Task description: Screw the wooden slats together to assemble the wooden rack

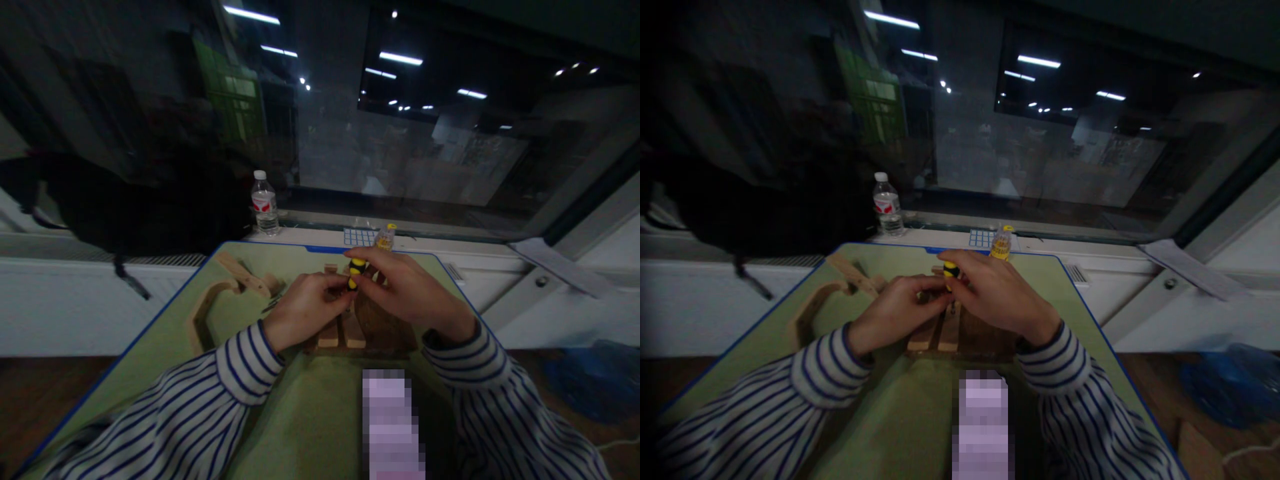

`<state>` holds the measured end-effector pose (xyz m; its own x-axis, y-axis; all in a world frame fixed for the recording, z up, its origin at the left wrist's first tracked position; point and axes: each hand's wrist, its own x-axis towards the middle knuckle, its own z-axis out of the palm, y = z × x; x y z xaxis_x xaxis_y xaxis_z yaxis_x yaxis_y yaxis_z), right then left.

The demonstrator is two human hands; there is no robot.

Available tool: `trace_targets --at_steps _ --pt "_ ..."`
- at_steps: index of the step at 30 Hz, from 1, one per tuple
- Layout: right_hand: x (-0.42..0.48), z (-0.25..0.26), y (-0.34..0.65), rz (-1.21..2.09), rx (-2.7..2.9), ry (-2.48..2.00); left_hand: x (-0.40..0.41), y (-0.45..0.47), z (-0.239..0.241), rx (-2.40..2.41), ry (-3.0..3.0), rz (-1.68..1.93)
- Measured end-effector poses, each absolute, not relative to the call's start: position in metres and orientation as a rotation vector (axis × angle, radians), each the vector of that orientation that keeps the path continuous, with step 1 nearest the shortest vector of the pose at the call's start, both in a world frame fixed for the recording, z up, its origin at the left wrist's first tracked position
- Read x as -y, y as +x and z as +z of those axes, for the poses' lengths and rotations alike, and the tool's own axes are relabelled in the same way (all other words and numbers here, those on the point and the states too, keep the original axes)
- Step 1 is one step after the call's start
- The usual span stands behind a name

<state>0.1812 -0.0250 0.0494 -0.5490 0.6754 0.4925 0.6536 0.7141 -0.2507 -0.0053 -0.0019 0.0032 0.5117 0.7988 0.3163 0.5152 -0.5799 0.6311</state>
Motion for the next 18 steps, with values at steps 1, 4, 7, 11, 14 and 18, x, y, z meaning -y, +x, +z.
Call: trace_targets --at_steps 1,4,7,11,14,18 --pt "0.0244 0.049 0.1815 0.04 2.35 -1.004 0.0018 -0.0054 0.0035 -1.078 2.296 0.818" --pt "0.0239 0.0487 0.182 0.024 2.35 -0.995 0.0019 -0.0056 0.0049 -1.085 2.304 0.815" --pt "0.0246 0.0492 0.182 0.022 2.348 -0.996 0.0023 -0.0057 0.0059 -1.09 2.305 0.809" --pt "0.0252 0.0501 0.1815 0.018 2.357 -1.005 0.0026 -0.0055 0.0062 -1.096 2.293 0.847" --pt "0.0248 0.0506 0.1813 0.009 2.355 -1.006 0.0028 -0.0055 0.006 -1.108 2.305 0.897" --pt "0.0244 0.051 0.1819 0.011 2.344 -1.011 0.0025 -0.0053 0.0048 -1.155 2.336 0.904"
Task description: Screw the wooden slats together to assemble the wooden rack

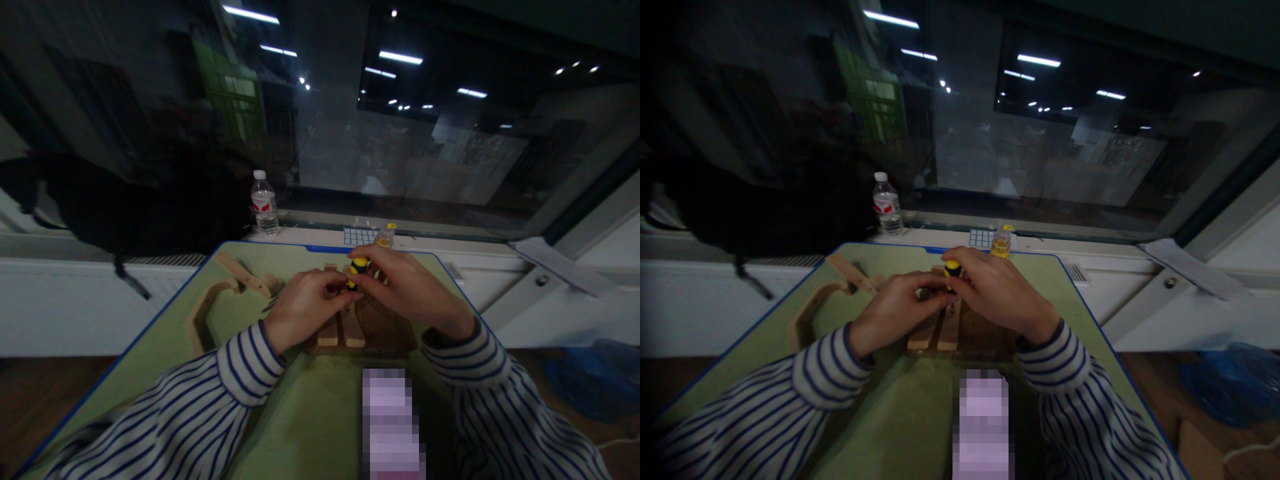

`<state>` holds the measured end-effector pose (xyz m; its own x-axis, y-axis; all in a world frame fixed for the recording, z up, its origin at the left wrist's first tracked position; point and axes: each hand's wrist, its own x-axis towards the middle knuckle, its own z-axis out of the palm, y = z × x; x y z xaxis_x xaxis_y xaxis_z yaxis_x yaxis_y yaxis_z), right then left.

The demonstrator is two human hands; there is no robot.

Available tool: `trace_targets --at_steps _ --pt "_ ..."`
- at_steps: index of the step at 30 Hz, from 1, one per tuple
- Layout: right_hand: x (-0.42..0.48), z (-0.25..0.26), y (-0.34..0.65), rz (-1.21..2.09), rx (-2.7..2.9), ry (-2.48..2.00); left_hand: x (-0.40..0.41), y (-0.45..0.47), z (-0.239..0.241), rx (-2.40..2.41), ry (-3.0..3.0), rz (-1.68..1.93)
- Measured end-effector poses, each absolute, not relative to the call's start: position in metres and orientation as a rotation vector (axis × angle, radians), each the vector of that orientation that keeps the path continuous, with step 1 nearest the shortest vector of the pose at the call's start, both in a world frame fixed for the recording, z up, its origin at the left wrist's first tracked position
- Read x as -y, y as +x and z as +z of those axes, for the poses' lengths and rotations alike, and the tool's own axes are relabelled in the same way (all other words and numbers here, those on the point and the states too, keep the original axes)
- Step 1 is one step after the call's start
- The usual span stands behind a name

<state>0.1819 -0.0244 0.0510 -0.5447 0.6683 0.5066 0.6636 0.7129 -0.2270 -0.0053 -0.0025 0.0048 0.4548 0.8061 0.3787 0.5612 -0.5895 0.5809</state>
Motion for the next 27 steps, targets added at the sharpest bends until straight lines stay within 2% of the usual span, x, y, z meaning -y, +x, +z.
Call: trace_targets --at_steps 11,27 --pt "0.0262 0.0515 0.1806 0.08 2.328 -1.009 0.0008 -0.0055 0.0017 -1.067 2.3 0.923" --pt "0.0243 0.0501 0.1822 -0.008 2.348 -1.025 0.0061 -0.0038 0.0074 -1.156 2.389 0.954"
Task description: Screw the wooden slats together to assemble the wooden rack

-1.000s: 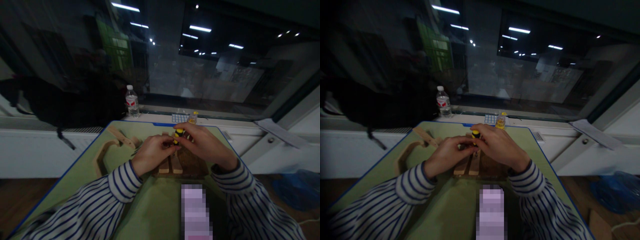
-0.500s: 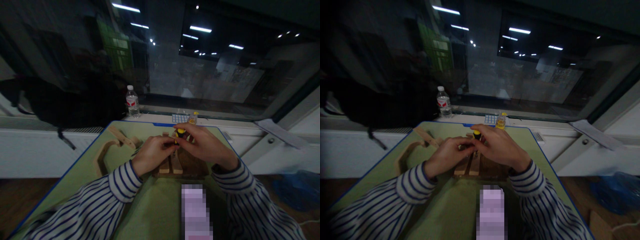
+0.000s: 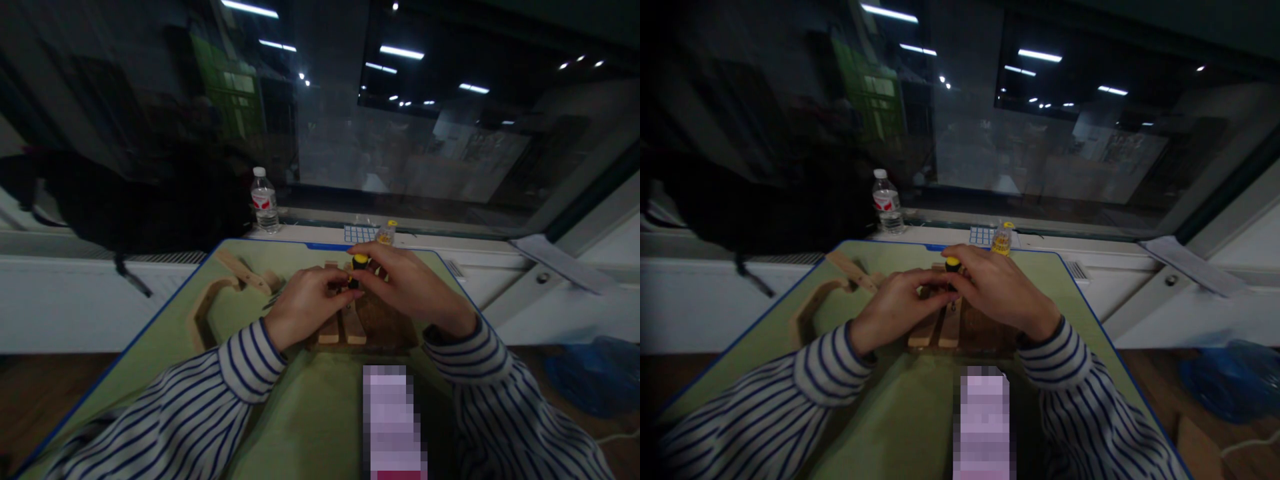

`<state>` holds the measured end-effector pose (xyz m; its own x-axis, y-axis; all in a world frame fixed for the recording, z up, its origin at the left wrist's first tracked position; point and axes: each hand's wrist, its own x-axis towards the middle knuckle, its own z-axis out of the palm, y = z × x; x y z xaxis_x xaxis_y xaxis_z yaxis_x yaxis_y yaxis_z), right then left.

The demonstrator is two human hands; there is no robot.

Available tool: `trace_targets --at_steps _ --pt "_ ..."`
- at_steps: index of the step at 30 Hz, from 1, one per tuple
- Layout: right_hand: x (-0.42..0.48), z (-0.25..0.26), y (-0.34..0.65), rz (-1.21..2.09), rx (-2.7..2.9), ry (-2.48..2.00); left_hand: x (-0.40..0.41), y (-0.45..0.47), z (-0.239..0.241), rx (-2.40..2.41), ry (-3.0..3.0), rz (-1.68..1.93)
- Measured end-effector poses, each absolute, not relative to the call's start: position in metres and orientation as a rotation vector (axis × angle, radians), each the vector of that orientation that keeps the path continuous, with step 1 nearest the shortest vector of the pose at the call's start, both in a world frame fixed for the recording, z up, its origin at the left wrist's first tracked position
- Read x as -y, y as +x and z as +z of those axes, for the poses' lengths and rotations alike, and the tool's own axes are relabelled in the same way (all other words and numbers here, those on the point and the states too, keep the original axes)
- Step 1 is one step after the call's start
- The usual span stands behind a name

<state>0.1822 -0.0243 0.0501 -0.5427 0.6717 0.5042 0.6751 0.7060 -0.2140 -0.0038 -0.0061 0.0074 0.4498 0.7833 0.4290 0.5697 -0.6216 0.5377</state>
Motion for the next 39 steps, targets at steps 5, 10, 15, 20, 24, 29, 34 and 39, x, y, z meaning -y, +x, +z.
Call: trace_targets --at_steps 5,10,15,20,24,29,34,39 --pt "0.0248 0.0516 0.1819 -0.004 2.339 -1.024 0.0066 -0.0029 0.0089 -1.161 2.384 0.915" --pt "0.0269 0.0533 0.1803 0.018 2.328 -1.016 0.0059 -0.0032 0.0089 -1.138 2.367 0.919" --pt "0.0276 0.0513 0.1818 0.061 2.336 -1.038 0.0044 -0.0038 0.0071 -1.101 2.348 0.908" --pt "0.0241 0.0472 0.1842 0.036 2.35 -1.0 0.0045 -0.004 0.0065 -1.11 2.364 0.857" --pt "0.0245 0.0485 0.1837 0.027 2.347 -1.005 0.0065 -0.0037 0.0081 -1.12 2.371 0.868" --pt "0.0254 0.0506 0.1827 0.021 2.35 -1.005 0.0067 -0.0039 0.0079 -1.12 2.37 0.915" --pt "0.0252 0.0511 0.1828 0.018 2.348 -0.999 0.0042 -0.0044 0.0049 -1.134 2.362 0.914" --pt "0.0262 0.052 0.1823 0.024 2.338 -1.015 0.0039 -0.0048 0.0053 -1.136 2.353 0.889"
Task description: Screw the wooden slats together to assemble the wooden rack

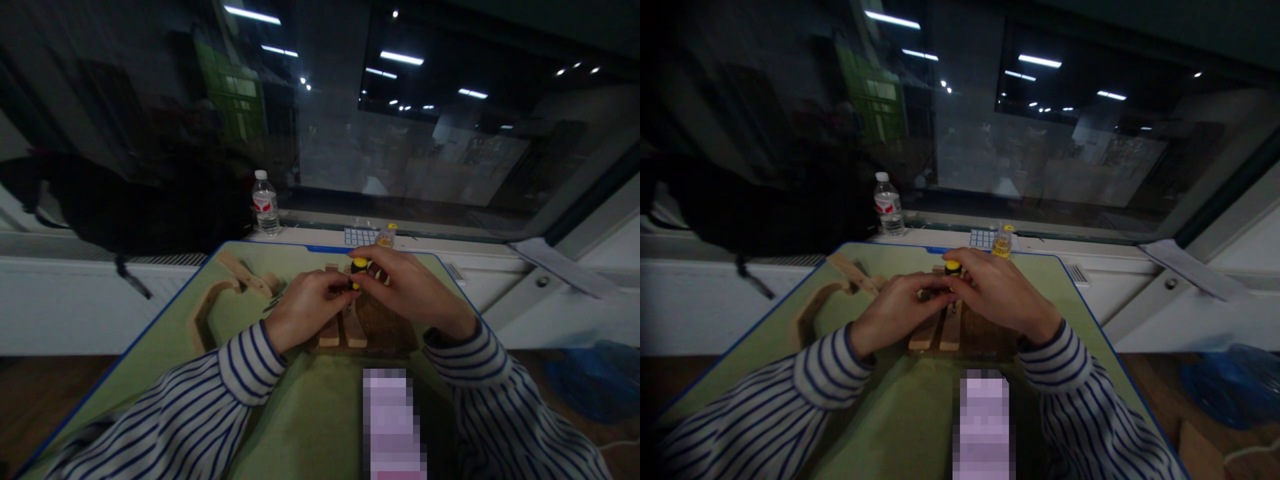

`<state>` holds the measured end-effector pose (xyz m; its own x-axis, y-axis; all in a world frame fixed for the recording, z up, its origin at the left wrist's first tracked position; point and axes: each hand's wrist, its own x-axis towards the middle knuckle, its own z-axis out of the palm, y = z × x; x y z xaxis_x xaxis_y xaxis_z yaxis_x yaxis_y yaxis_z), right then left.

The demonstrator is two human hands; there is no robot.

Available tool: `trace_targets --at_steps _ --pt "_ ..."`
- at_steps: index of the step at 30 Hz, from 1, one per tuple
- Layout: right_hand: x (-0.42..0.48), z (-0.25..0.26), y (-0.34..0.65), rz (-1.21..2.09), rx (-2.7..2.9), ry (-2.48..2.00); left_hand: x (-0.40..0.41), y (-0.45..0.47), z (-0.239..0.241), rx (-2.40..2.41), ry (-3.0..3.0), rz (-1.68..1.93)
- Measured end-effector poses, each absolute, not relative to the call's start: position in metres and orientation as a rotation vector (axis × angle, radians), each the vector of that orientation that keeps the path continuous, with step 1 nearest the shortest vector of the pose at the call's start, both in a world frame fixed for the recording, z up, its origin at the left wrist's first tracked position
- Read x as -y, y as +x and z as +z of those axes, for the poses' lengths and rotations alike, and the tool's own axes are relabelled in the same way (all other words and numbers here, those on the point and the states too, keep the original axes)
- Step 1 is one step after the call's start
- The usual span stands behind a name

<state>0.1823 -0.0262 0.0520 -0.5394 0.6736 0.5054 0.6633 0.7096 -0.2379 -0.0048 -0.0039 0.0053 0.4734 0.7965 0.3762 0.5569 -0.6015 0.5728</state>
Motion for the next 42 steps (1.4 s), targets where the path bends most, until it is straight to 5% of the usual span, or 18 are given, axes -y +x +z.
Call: trace_targets --at_steps 42 --pt "0.0234 0.0483 0.1852 0.037 2.365 -0.988 0.004 -0.005 0.005 -1.127 2.375 0.902"
